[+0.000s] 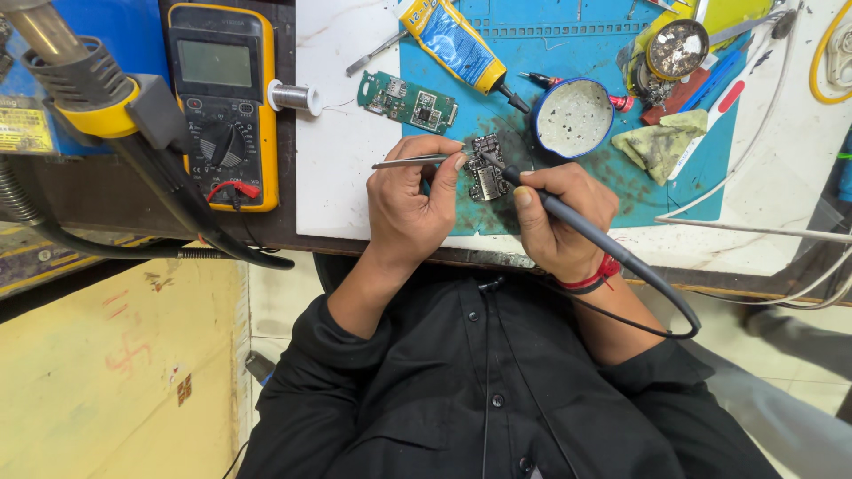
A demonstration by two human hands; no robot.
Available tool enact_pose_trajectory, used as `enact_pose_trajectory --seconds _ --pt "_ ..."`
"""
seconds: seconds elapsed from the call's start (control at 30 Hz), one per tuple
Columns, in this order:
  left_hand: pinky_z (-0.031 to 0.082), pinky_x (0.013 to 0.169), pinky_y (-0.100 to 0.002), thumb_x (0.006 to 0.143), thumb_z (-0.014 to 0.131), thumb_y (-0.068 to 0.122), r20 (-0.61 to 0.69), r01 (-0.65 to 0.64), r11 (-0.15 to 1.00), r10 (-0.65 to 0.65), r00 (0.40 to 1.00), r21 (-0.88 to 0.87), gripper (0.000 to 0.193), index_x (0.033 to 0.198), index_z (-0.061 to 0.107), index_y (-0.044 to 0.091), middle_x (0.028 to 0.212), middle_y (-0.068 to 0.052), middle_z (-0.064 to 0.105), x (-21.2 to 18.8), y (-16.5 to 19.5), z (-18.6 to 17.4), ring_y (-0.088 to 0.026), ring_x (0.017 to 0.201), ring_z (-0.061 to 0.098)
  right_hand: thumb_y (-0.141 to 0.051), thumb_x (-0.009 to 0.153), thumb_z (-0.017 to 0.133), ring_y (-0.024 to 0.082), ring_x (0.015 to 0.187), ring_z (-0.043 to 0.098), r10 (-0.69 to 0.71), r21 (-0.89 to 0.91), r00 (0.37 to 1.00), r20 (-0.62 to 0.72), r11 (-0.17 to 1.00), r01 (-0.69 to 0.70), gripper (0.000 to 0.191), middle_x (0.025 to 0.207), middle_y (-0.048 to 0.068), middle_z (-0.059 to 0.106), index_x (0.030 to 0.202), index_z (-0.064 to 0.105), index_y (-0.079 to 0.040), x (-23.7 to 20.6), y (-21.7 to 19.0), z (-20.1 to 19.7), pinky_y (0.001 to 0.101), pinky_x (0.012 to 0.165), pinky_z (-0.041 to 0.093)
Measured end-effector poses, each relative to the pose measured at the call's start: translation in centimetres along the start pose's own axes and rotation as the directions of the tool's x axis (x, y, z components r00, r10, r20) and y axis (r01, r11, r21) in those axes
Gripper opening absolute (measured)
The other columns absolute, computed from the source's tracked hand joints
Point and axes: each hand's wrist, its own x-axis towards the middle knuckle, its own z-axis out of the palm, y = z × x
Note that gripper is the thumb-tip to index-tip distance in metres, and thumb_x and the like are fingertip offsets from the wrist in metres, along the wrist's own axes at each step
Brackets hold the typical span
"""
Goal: The person uses a soldering iron and tweezers to apply solder to multiple points on a small circuit board. The person holds the board steady with one hand while applying heat and solder with the other, working methodically across different components.
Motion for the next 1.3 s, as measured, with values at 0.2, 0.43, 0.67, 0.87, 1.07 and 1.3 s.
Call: enact_pose_trajectory --seconds 0.2,0.43,0.67,0.87,1.07,1.3 --pt "0.057 0.067 -0.026 0.1 0.072 0.004 -0.003 0.005 1.0 -0.005 1.0 -0.007 0.008 0.107 0.067 0.002 0.102 -0.009 0.072 0.01 -0.01 0.14 -0.014 0.076 0.07 -0.007 0.102 0.072 0.026 0.074 0.067 0.001 0.005 1.0 -0.006 1.0 -0.001 0.01 0.088 0.014 0.068 0.104 0.067 0.0 -0.02 0.12 -0.05 0.032 0.063 0.05" --pt "0.057 0.066 -0.026 0.1 0.072 0.004 0.0 0.018 1.0 -0.018 1.0 -0.011 0.008 0.107 0.068 0.002 0.102 -0.009 0.072 -0.03 0.02 0.06 -0.014 0.075 0.07 -0.006 0.102 0.072 0.025 0.074 0.067 0.008 0.025 1.0 -0.009 1.0 -0.008 0.009 0.088 0.014 0.068 0.104 0.067 0.0 0.06 -0.04 -0.02 0.0316 0.063 0.05" --pt "0.056 0.065 -0.025 0.101 0.072 0.005 0.005 0.019 1.0 -0.019 1.0 -0.01 0.007 0.107 0.068 0.002 0.101 -0.009 0.073 -0.09 -0.06 0.05 -0.013 0.074 0.07 -0.005 0.1 0.073 0.026 0.073 0.067 0.008 0.009 1.0 0.0 1.0 -0.008 0.008 0.087 0.014 0.068 0.102 0.067 0.0 0.23 -0.17 -0.04 0.0314 0.062 0.05" --pt "0.054 0.062 -0.024 0.101 0.072 0.005 0.01 0.039 0.999 -0.039 0.999 -0.016 0.007 0.106 0.068 0.002 0.1 -0.008 0.072 -0.05 0.01 0.11 -0.011 0.071 0.068 -0.004 0.1 0.073 0.025 0.073 0.067 -0.004 0.016 1.0 0.001 1.0 0.004 0.008 0.088 0.014 0.068 0.102 0.067 0.001 0.32 -0.13 -0.06 0.031 0.062 0.05" --pt "0.054 0.063 -0.025 0.1 0.072 0.004 0.004 0.032 0.999 -0.032 0.999 -0.008 0.007 0.106 0.068 0.002 0.099 -0.008 0.072 0.03 0.23 -0.01 -0.012 0.071 0.068 -0.004 0.099 0.074 0.025 0.07 0.066 0.001 0.002 1.0 -0.007 1.0 -0.001 0.008 0.085 0.013 0.068 0.1 0.067 0.0 0.29 -0.17 0.02 0.0318 0.062 0.049" --pt "0.055 0.064 -0.025 0.1 0.072 0.004 0.001 0.037 0.999 -0.037 0.999 -0.008 0.007 0.106 0.068 0.002 0.101 -0.008 0.072 0.04 0.32 0.03 -0.012 0.072 0.069 -0.005 0.101 0.074 0.025 0.072 0.067 0.009 0.002 1.0 -0.012 1.0 -0.009 0.009 0.087 0.013 0.068 0.102 0.067 0.0 0.22 -0.17 -0.01 0.0309 0.062 0.049"
